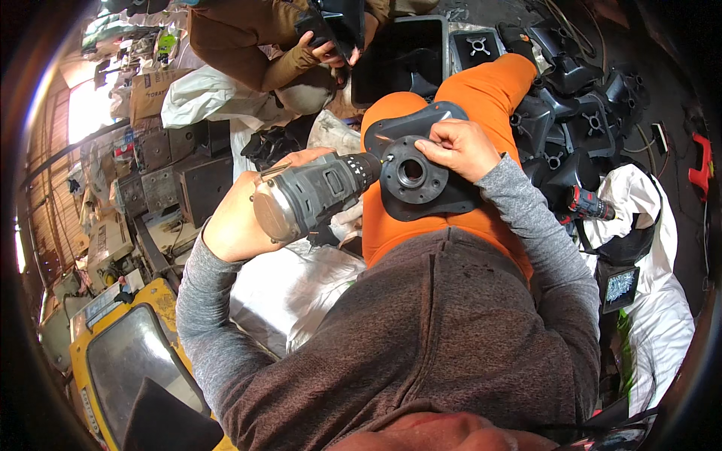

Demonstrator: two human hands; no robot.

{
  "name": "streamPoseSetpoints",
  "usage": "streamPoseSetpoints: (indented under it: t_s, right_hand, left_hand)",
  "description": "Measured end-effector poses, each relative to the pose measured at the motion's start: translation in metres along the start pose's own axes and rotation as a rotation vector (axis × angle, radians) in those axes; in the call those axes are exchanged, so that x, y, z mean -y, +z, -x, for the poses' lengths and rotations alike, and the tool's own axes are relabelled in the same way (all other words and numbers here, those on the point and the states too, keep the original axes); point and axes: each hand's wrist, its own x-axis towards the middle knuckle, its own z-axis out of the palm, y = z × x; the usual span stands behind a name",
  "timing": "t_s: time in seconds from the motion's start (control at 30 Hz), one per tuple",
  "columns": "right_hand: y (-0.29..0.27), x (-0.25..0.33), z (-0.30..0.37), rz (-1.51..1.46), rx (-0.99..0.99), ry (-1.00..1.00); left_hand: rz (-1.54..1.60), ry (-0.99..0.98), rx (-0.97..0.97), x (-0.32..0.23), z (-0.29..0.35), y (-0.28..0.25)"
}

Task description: The person sits on the floor and uses a cordless drill to fasten screws into black plastic components, repeatedly picking up parts, aligning them, and securing them. Another person nearby also handles similar parts.

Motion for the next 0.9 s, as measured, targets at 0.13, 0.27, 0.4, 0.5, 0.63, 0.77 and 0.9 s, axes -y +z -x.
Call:
streamPoseSetpoints:
  t_s: [0.13, 0.27, 0.4, 0.5, 0.63, 0.77, 0.9]
  right_hand:
    - [-0.003, 0.0, -0.002, 0.008, 0.024, -0.015]
    - [-0.004, -0.003, -0.006, -0.014, 0.023, -0.103]
    - [-0.007, 0.001, -0.007, -0.034, 0.088, -0.029]
    - [-0.008, 0.001, -0.007, -0.019, 0.101, -0.025]
    - [-0.009, -0.002, -0.008, -0.007, 0.135, -0.011]
    - [-0.008, -0.005, -0.008, 0.024, 0.131, -0.037]
    - [-0.009, -0.006, -0.011, 0.055, 0.122, -0.099]
  left_hand:
    - [0.138, 0.165, -0.075, -0.012, -0.014, -0.001]
    - [0.175, 0.175, -0.048, -0.015, -0.022, -0.007]
    - [0.143, 0.2, -0.068, -0.019, -0.028, -0.008]
    - [0.141, 0.214, -0.075, -0.018, -0.029, -0.007]
    - [0.17, 0.197, -0.048, -0.012, -0.029, -0.003]
    - [0.162, 0.181, 0.005, -0.019, -0.028, -0.003]
    - [0.147, 0.108, -0.067, -0.017, -0.019, 0.008]
